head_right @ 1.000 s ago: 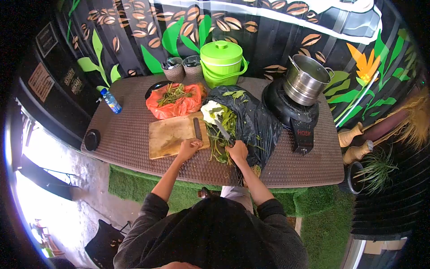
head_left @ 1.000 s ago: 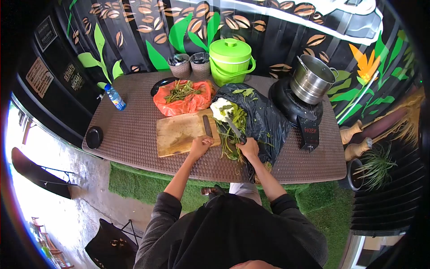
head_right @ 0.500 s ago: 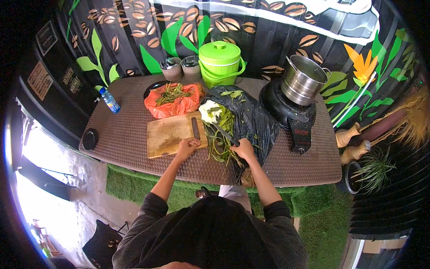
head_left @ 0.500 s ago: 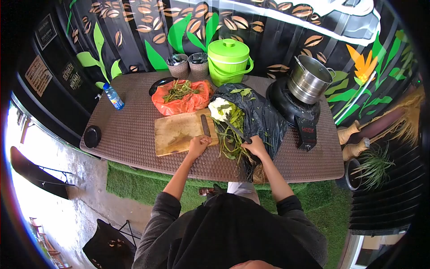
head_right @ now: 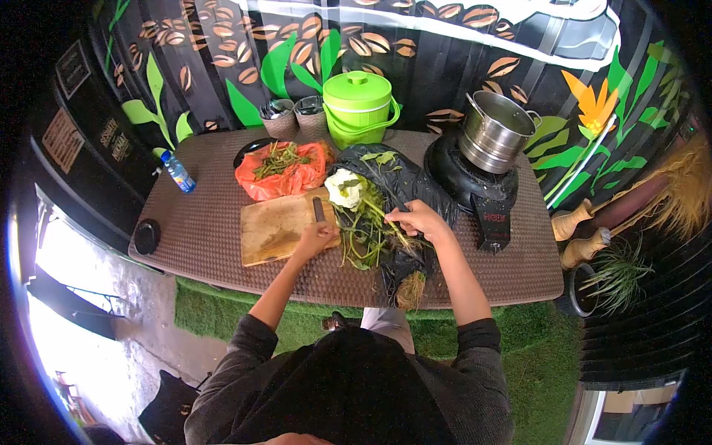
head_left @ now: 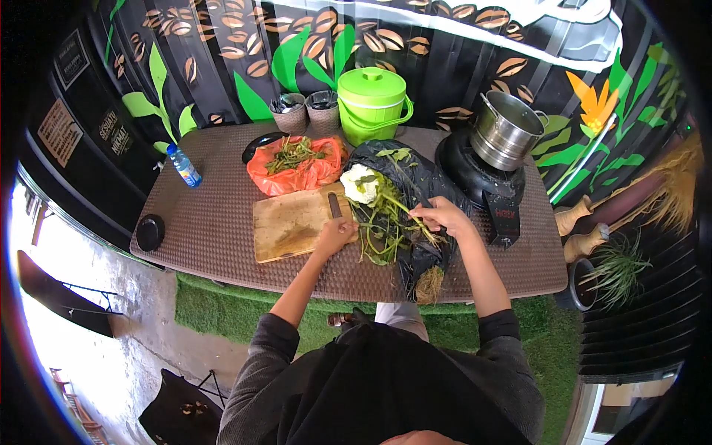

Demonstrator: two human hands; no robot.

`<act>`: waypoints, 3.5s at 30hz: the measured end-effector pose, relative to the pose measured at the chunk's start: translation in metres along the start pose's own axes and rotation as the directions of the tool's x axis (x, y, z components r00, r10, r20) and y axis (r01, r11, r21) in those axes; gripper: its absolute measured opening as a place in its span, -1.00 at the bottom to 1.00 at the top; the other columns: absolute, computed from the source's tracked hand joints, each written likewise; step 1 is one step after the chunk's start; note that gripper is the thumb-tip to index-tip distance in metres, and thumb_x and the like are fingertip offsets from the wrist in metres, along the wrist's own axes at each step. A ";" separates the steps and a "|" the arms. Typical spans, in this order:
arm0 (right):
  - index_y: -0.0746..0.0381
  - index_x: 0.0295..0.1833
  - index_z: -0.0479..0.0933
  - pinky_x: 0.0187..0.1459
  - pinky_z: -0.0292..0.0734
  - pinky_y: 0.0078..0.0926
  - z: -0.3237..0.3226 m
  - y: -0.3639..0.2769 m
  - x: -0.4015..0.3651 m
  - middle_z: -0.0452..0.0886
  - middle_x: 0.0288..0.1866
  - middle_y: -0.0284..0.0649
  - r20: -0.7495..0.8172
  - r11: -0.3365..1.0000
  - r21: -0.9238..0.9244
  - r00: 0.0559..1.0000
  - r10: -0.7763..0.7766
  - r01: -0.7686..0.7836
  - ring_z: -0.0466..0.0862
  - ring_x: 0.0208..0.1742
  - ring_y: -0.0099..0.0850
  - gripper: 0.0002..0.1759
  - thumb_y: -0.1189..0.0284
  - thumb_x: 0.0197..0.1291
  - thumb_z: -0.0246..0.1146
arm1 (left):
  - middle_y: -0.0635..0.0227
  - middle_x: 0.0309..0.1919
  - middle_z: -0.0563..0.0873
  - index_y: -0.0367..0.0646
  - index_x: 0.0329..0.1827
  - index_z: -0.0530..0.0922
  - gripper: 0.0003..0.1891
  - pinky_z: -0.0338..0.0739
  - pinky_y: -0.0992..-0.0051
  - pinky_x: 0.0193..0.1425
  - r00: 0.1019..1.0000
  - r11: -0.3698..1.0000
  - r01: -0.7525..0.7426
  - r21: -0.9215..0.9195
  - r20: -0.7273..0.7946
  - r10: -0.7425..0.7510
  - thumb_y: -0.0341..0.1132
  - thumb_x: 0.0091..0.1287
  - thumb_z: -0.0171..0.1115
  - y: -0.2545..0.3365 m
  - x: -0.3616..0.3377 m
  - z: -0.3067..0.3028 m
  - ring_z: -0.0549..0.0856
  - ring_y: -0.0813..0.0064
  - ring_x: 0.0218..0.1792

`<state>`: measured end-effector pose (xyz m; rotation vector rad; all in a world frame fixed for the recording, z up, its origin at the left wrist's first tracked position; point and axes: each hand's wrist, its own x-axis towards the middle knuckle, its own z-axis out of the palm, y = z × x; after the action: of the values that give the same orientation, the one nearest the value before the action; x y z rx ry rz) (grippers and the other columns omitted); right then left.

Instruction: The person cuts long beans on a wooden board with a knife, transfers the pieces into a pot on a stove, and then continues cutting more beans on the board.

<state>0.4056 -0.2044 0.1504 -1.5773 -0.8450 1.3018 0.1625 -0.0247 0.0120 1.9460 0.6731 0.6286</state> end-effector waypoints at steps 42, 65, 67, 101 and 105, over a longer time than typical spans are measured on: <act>0.29 -0.15 0.55 -0.51 0.19 -0.42 0.161 0.070 0.063 0.38 -0.64 -0.32 -0.257 0.854 -0.406 0.856 -0.449 0.326 0.35 -0.63 -0.50 -0.66 0.19 0.35 0.16 | 0.05 -0.54 0.70 -0.31 -0.32 0.70 -0.79 0.54 0.40 -0.37 0.982 0.968 0.103 0.227 -0.180 -0.062 -0.31 0.10 0.39 -0.005 -0.045 -0.125 0.72 0.33 -0.47; 0.42 0.13 0.37 -0.79 0.35 -0.40 0.206 0.107 0.087 0.46 -0.74 -0.23 0.085 0.263 -0.921 0.809 -0.582 0.286 0.46 -0.81 -0.33 -0.62 0.36 0.33 0.11 | -0.04 -0.36 0.67 -0.36 -0.28 0.68 -0.82 0.56 0.24 -0.24 0.927 0.897 0.253 0.363 -0.357 -0.117 -0.49 0.05 0.39 -0.046 -0.067 -0.118 0.68 0.04 -0.34; 0.42 0.12 0.37 -0.79 0.35 -0.41 0.209 0.104 0.090 0.47 -0.73 -0.22 0.101 0.224 -0.932 0.796 -0.597 0.286 0.46 -0.82 -0.33 -0.62 0.37 0.32 0.12 | -0.03 -0.37 0.67 -0.36 -0.29 0.68 -0.83 0.56 0.24 -0.25 0.918 0.904 0.251 0.346 -0.381 -0.109 -0.51 0.05 0.39 -0.049 -0.068 -0.117 0.68 0.04 -0.35; 0.52 0.36 0.17 -0.30 0.48 -0.31 0.141 0.075 0.046 0.61 -0.33 0.06 -0.158 0.854 -0.515 0.970 -0.183 0.077 0.64 -0.37 -0.21 -0.30 0.11 0.41 -0.01 | -0.01 -0.41 0.67 -0.31 -0.40 0.61 -0.87 0.56 0.20 -0.30 0.963 0.902 -0.027 0.431 -0.232 0.139 -0.46 0.18 0.10 -0.021 0.073 -0.138 0.67 0.05 -0.39; 0.52 0.38 0.15 -0.28 0.49 -0.32 0.145 0.073 0.045 0.62 -0.31 0.05 -0.167 0.839 -0.544 0.977 -0.132 0.020 0.65 -0.34 -0.18 -0.27 0.09 0.42 -0.03 | -0.04 -0.36 0.69 -0.36 -0.26 0.63 -0.86 0.58 0.23 -0.29 0.917 0.914 -0.068 0.401 -0.336 0.216 -0.52 0.17 0.15 0.019 0.105 -0.178 0.70 0.08 -0.37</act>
<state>0.2709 -0.1596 0.0595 -2.0470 -1.2039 0.8600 0.1221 0.1489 0.1190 2.2766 0.9498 1.0440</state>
